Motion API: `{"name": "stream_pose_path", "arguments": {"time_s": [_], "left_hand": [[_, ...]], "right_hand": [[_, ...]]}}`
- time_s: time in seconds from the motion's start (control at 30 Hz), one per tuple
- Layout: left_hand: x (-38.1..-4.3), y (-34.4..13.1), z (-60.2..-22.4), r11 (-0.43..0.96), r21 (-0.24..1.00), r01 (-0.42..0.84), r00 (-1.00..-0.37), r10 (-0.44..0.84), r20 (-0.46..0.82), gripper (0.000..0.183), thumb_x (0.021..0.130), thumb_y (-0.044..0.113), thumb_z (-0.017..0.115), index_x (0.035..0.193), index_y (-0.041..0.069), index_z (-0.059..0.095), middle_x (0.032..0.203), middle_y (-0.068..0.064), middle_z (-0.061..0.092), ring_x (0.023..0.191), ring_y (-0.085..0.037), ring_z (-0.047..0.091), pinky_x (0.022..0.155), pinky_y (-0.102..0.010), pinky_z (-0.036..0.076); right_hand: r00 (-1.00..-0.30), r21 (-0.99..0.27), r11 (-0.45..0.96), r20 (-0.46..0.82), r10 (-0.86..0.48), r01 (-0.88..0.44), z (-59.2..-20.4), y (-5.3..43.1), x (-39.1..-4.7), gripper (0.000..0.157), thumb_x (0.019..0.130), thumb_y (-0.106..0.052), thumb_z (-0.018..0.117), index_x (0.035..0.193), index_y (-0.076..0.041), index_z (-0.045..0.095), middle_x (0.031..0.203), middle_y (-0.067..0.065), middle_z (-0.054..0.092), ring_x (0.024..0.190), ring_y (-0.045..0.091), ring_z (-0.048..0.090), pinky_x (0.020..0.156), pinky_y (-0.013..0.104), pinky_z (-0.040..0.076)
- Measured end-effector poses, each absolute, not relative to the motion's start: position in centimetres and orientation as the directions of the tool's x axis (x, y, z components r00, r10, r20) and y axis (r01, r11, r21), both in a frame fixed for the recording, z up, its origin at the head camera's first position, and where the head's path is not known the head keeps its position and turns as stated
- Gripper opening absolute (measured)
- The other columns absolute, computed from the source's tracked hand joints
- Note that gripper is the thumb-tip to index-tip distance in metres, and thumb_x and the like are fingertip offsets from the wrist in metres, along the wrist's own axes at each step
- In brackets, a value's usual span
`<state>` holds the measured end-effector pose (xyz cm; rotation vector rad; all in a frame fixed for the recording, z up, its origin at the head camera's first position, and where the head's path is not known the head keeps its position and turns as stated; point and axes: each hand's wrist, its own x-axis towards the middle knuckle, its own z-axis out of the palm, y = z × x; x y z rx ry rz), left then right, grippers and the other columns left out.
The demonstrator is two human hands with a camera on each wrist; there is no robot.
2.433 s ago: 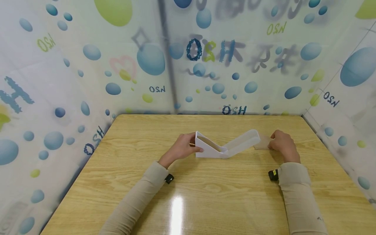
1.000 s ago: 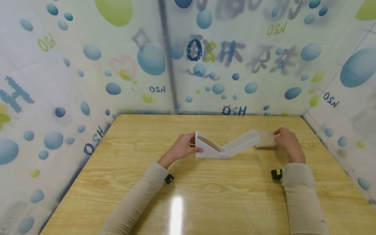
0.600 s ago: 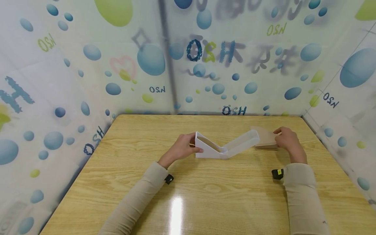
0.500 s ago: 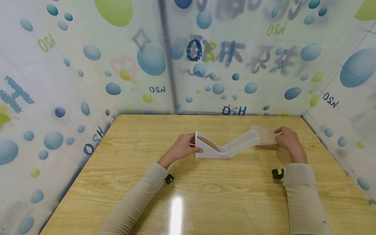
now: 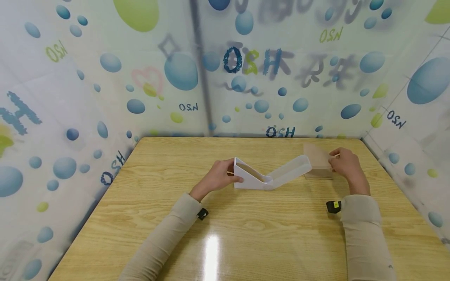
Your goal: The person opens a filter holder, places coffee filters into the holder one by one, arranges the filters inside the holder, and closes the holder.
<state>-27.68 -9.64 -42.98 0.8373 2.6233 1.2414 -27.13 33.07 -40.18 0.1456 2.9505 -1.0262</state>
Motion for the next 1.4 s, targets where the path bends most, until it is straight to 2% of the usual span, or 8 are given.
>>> {"name": "stream_pose_path", "arguments": {"time_s": [0.3,0.67,0.93,1.1,1.4], "left_hand": [[-27.7,-9.6,-43.0,0.520,0.731,0.442,-0.839,0.529,0.131,0.036,0.090,0.017,0.083,0.122,0.010,0.068,0.115,-0.009,0.077,0.101,-0.020,0.076,0.087,-0.033,0.063],[-27.7,-9.6,-43.1,0.517,0.744,0.424,-0.844,0.524,0.116,0.036,0.089,0.014,0.083,0.122,0.009,0.068,0.115,-0.010,0.076,0.101,-0.022,0.076,0.088,-0.033,0.063],[-27.8,-9.6,-43.1,0.517,0.735,0.439,-0.839,0.529,0.129,0.036,0.089,0.015,0.083,0.121,0.010,0.068,0.115,-0.009,0.076,0.100,-0.021,0.076,0.086,-0.032,0.063],[-27.8,-9.6,-43.2,0.518,0.733,0.442,-0.838,0.530,0.130,0.036,0.089,0.016,0.083,0.121,0.010,0.068,0.115,-0.010,0.076,0.100,-0.021,0.076,0.085,-0.032,0.063],[-27.8,-9.6,-43.3,0.512,0.743,0.431,-0.842,0.525,0.127,0.037,0.089,0.013,0.082,0.122,0.009,0.067,0.116,-0.010,0.076,0.102,-0.023,0.076,0.088,-0.033,0.063]], "right_hand": [[-0.997,-0.622,0.780,0.001,0.081,0.063,-39.5,32.8,-27.1,0.040,0.105,-0.017,0.051,0.129,0.015,0.053,0.116,0.038,0.063,0.076,0.029,0.070,0.061,0.029,0.052],[-0.995,-0.674,0.736,0.009,0.095,0.064,-39.0,32.3,-26.8,0.035,0.106,-0.018,0.054,0.124,0.011,0.057,0.111,0.029,0.068,0.075,0.012,0.063,0.064,0.026,0.053],[-0.997,-0.678,0.733,0.011,0.081,0.052,-38.1,32.1,-26.6,0.030,0.106,-0.016,0.056,0.120,0.010,0.059,0.098,0.019,0.071,0.074,0.012,0.063,0.066,0.026,0.051],[-0.997,-0.692,0.720,0.003,0.075,0.052,-37.8,32.0,-26.5,0.030,0.106,-0.016,0.057,0.120,0.010,0.059,0.101,0.019,0.071,0.076,0.012,0.065,0.068,0.026,0.055],[-0.997,-0.702,0.712,0.043,0.059,0.012,-37.4,32.0,-26.5,0.034,0.107,-0.020,0.056,0.121,0.012,0.058,0.105,0.024,0.073,0.071,-0.001,0.063,0.065,0.018,0.052]]}}
